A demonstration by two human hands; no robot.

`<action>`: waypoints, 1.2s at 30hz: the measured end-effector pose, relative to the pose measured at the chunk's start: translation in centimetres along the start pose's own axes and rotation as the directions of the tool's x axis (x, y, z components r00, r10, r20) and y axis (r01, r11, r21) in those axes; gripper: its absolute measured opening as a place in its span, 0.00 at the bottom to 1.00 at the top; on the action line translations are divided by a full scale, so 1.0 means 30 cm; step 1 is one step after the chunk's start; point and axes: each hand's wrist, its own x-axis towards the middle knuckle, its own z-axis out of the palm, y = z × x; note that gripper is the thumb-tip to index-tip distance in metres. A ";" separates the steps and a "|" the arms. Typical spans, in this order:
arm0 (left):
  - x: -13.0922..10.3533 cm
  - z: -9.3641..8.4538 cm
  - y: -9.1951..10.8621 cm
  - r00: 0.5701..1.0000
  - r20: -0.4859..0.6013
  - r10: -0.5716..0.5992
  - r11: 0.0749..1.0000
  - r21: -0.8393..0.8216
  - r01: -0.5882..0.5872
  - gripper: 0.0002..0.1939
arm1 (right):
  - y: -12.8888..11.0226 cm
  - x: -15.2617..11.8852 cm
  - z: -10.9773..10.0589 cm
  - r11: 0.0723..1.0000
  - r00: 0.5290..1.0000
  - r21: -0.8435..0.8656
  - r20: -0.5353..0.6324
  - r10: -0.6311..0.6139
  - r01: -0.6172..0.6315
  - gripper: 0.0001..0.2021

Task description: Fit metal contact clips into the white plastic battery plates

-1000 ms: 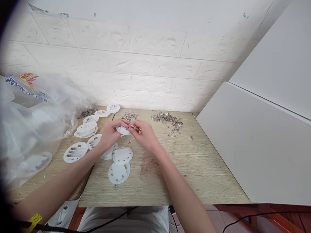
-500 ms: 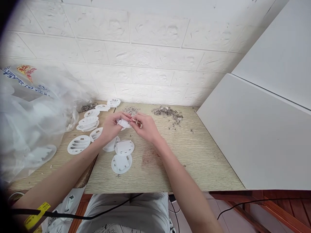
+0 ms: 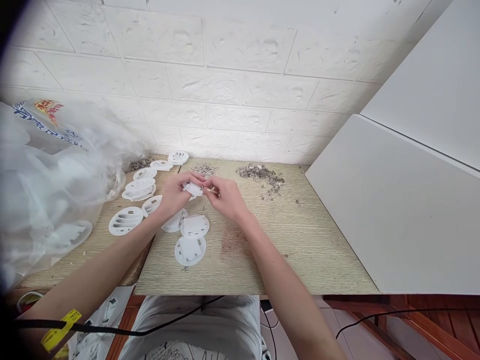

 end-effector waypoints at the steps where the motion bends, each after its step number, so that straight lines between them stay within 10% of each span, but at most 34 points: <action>1: 0.000 0.000 -0.003 1.000 -0.001 0.006 1.000 0.007 -0.006 0.02 | 0.001 0.000 0.001 1.000 1.000 0.009 -0.003 0.000 0.000 0.04; 21: -0.007 -0.001 -0.018 0.995 0.035 0.094 0.987 0.127 -0.098 0.06 | 0.010 -0.003 0.005 0.964 0.993 -0.237 0.036 -0.115 0.121 0.06; 36: 0.002 -0.003 0.004 0.998 0.013 0.068 0.997 0.042 -0.069 0.04 | -0.001 0.003 0.025 0.970 0.996 0.231 -0.033 0.088 -0.078 0.07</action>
